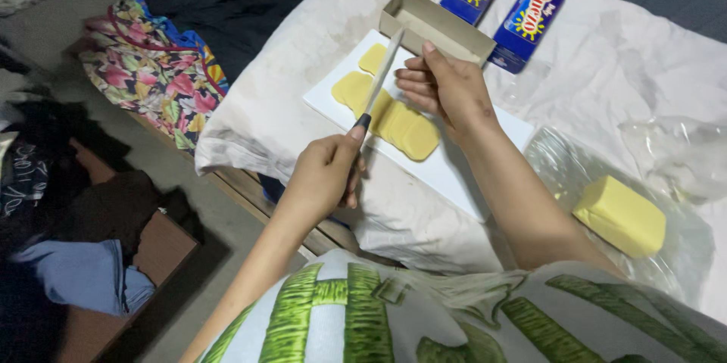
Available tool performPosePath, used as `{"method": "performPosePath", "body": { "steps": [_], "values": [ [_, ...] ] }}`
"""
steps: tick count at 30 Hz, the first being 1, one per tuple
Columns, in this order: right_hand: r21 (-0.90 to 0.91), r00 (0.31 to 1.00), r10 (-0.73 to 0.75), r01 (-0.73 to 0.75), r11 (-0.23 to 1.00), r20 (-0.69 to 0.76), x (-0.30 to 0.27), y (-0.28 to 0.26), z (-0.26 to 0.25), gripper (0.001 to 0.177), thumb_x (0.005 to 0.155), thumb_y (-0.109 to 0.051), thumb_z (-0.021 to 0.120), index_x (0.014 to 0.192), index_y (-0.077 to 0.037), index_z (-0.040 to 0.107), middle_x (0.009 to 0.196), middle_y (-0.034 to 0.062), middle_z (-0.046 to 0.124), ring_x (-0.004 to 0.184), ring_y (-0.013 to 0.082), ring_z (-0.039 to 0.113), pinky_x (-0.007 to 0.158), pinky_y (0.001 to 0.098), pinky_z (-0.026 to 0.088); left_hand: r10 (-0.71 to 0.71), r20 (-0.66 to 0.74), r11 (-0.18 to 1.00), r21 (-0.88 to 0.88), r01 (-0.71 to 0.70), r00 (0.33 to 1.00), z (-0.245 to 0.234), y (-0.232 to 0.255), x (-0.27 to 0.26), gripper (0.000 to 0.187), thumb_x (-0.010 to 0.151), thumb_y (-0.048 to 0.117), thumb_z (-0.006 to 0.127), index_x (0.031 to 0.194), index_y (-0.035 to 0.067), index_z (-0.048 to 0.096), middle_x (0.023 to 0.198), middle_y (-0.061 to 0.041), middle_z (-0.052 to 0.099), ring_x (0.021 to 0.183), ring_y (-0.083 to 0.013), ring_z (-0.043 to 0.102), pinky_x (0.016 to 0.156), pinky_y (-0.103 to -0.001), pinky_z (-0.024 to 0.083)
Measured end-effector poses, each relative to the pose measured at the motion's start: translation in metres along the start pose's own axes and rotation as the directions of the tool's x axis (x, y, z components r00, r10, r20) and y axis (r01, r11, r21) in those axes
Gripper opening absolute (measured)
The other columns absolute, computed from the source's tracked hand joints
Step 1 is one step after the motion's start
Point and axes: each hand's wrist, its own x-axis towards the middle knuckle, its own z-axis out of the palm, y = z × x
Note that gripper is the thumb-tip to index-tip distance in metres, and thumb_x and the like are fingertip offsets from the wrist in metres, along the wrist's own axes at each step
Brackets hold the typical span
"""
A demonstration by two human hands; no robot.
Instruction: The person unwraps a block of cheese and uses a knife to slice thin pieces from it. The slices are placed one by one onto a white cutting board. The person continues slicing until several pieces are arranged on the board.
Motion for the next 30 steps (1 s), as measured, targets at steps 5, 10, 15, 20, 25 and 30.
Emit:
{"method": "performPosePath", "body": {
  "steps": [5, 10, 15, 20, 25, 30],
  "values": [
    [0.117, 1.0, 0.02, -0.021, 0.993, 0.012, -0.039, -0.014, -0.009, 0.039, 0.102, -0.031, 0.062, 0.114, 0.006, 0.068, 0.103, 0.014, 0.076, 0.089, 0.0176, 0.075, 0.078, 0.0282, 0.065, 0.374, -0.146, 0.798, 0.555, -0.237, 0.916, 0.022, 0.013, -0.016, 0.051, 0.097, 0.047, 0.061, 0.082, 0.0, 0.071, 0.065, -0.025, 0.066, 0.064, -0.0435, 0.067, 0.059, -0.051, 0.05],
    [0.103, 0.999, -0.031, 0.033, 0.994, -0.022, -0.063, -0.014, -0.028, 0.028, 0.099, -0.015, 0.064, 0.116, 0.007, 0.07, 0.11, 0.0166, 0.079, 0.089, 0.0154, 0.077, 0.079, 0.0246, 0.065, 0.366, -0.113, 0.749, 0.625, -0.221, 0.924, 0.041, 0.02, -0.025, 0.049, 0.096, 0.048, 0.061, 0.086, 0.001, 0.069, 0.069, -0.027, 0.068, 0.071, -0.0492, 0.067, 0.063, -0.058, 0.05],
    [0.141, 0.981, 0.027, 0.0, 0.99, -0.192, -0.087, -0.007, -0.041, 0.024, 0.095, -0.008, 0.068, 0.113, 0.008, 0.068, 0.102, 0.0158, 0.076, 0.083, 0.0186, 0.077, 0.078, 0.0282, 0.068, 0.391, -0.093, 0.738, 0.626, -0.251, 0.916, 0.056, 0.019, -0.032, 0.047, 0.098, 0.045, 0.061, 0.085, 0.0, 0.068, 0.07, -0.027, 0.068, 0.071, -0.0498, 0.066, 0.064, -0.058, 0.05],
    [0.146, 0.976, 0.001, 0.032, 0.989, -0.219, -0.114, -0.006, -0.056, 0.023, 0.095, -0.007, 0.069, 0.112, 0.008, 0.069, 0.098, 0.013, 0.075, 0.082, 0.016, 0.075, 0.08, 0.028, 0.067, 0.397, -0.026, 0.746, 0.591, -0.306, 0.917, 0.073, 0.015, -0.036, 0.043, 0.1, 0.038, 0.059, 0.086, -0.002, 0.065, 0.072, -0.029, 0.067, 0.073, -0.0512, 0.066, 0.065, -0.058, 0.05],
    [0.088, 0.966, 0.021, 0.002, 0.996, -0.258, -0.143, -0.012, -0.087, 0.021, 0.094, -0.008, 0.07, 0.108, 0.008, 0.07, 0.097, 0.0135, 0.075, 0.083, 0.0162, 0.076, 0.078, 0.0257, 0.067, 0.447, 0.046, 0.706, 0.596, -0.384, 0.894, 0.109, 0.015, -0.048, 0.04, 0.103, 0.033, 0.055, 0.087, -0.003, 0.061, 0.075, -0.031, 0.067, 0.075, -0.0532, 0.065, 0.066, -0.06, 0.048],
    [-0.003, 0.957, -0.027, 0.028, 1.0, -0.288, -0.18, -0.029, -0.133, 0.02, 0.094, -0.009, 0.067, 0.105, 0.007, 0.071, 0.095, 0.0154, 0.076, 0.081, 0.0173, 0.078, 0.074, 0.0245, 0.067, 0.406, 0.125, 0.716, 0.572, -0.4, 0.905, 0.159, 0.022, -0.064, 0.04, 0.104, 0.032, 0.051, 0.088, -0.003, 0.06, 0.076, -0.031, 0.067, 0.075, -0.0523, 0.065, 0.067, -0.059, 0.049]
  ]
}}
